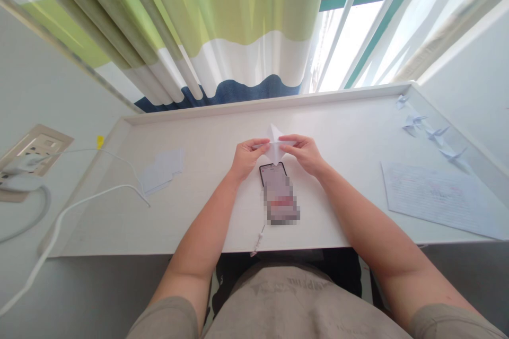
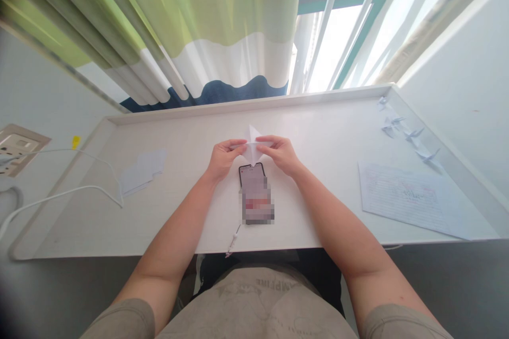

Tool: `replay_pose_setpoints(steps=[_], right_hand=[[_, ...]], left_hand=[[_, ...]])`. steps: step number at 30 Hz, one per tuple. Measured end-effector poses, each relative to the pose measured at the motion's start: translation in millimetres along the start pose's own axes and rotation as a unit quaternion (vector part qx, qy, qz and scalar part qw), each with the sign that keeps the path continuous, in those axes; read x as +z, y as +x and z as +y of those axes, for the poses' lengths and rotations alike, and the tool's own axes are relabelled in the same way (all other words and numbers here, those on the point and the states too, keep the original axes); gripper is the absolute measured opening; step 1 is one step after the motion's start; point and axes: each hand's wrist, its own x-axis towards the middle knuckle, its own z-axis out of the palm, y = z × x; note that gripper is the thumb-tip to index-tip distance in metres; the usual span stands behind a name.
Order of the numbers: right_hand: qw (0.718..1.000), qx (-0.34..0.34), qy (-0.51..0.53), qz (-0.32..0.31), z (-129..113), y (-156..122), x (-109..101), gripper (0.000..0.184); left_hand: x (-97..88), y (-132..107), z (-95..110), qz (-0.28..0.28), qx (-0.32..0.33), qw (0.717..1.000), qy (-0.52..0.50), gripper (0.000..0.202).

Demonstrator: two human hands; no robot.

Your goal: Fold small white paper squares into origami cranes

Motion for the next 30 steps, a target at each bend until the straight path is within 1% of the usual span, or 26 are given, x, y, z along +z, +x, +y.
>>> replay_pose_setpoints(steps=[3, 9, 12, 14, 17, 19, 25, 30], right_hand=[[1.0, 0.004, -0.007, -0.008, 0.3, -0.2, -0.2, 0.047], [0.999, -0.01, -0.026, -0.016, 2.0, -1.4, 2.5, 0.048], [0.999, -0.025, -0.046, -0.008, 3.4, -1.6, 3.3, 0.047], [0.998, -0.03, -0.051, -0.001, 4.2, -1.4, 3.7, 0.046], [1.0, -0.019, -0.023, -0.001, 4.5, -1.0, 5.1, 0.045], [1.0, -0.006, 0.003, -0.007, 3.9, -1.0, 6.7, 0.045], [1.0, 0.013, 0.027, -0.003, 3.1, -1.1, 7.7, 0.049], [0.998, 0.01, 0.066, 0.013, 5.5, 0.9, 2.6, 0.048]], left_hand=[[-0.2, 0.3, -1.5, -0.006, -0.007, 1.0, 0.003, 0.039], [1.9, 2.8, -7.9, 0.022, -0.01, 0.999, -0.046, 0.042], [3.3, 3.2, -9.7, 0.018, -0.023, 0.997, -0.067, 0.046], [4.6, 2.6, -9.7, 0.005, -0.03, 0.997, -0.075, 0.05], [7.3, 1.1, -8.9, -0.025, -0.031, 0.994, -0.1, 0.055], [8.6, 0.5, -8.8, -0.035, -0.028, 0.994, -0.104, 0.055], [7.5, 1.1, -8.3, -0.02, -0.032, 0.995, -0.093, 0.057], [7.0, -0.3, -4.4, -0.028, -0.024, 0.994, -0.1, 0.059]])
